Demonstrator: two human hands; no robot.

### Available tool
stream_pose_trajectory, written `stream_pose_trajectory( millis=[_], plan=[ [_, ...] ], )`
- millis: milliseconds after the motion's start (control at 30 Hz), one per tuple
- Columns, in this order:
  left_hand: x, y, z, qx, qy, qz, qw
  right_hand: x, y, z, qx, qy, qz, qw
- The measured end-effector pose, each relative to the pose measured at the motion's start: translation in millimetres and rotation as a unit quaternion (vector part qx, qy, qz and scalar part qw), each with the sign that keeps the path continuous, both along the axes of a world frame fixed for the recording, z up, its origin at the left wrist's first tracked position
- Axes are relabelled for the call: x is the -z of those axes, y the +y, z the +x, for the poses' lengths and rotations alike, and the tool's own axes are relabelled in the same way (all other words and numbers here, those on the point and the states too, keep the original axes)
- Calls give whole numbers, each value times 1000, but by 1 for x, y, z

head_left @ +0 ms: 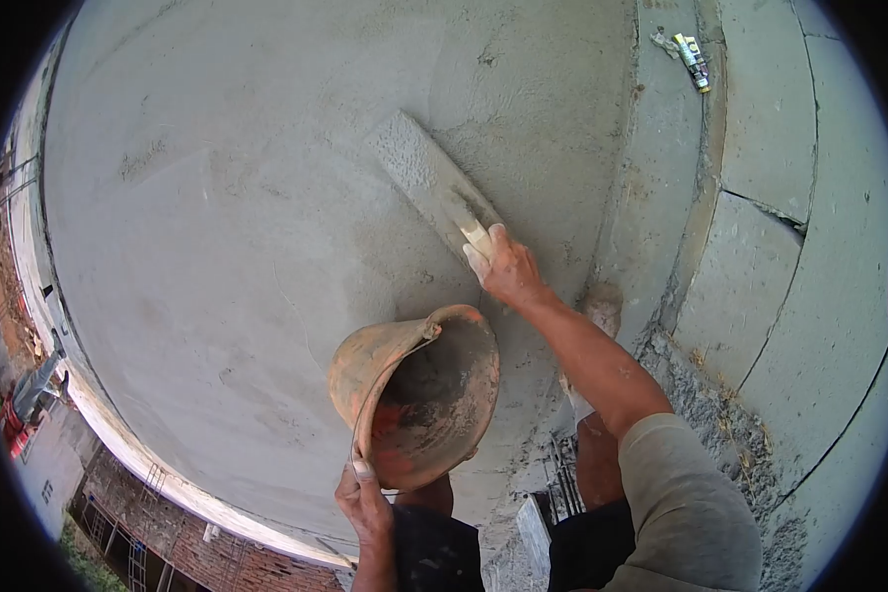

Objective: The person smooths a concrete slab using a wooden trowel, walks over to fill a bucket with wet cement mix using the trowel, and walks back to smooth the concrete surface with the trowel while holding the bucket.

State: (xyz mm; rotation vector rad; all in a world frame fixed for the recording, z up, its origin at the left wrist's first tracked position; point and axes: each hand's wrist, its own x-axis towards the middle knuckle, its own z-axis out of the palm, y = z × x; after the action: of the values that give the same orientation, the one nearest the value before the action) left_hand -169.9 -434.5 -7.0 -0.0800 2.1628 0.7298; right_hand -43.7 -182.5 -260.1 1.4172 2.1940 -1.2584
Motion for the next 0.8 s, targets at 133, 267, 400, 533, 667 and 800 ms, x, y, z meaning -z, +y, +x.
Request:
stream_pose_trajectory(
  millis=[133,267,400,533,667,800],
  plan=[
    [2,12,4,10,-18,5,1000,29,107,-77,-16,-16,84,996],
    [2,28,2,39,-30,4,999,33,159,-81,-45,-119,138,982],
    [6,21,3,58,-16,7,998,28,149,-25,136,-138,107,975],
    [7,29,11,24,-16,58,998,7,47,36,221,-174,75,957],
    [2,14,3,64,-4,23,998,-10,0,76,223,-71,97,967],
    [4,7,3,1,-21,26,999,16,116,48,308,-68,147,937]
  ],
)
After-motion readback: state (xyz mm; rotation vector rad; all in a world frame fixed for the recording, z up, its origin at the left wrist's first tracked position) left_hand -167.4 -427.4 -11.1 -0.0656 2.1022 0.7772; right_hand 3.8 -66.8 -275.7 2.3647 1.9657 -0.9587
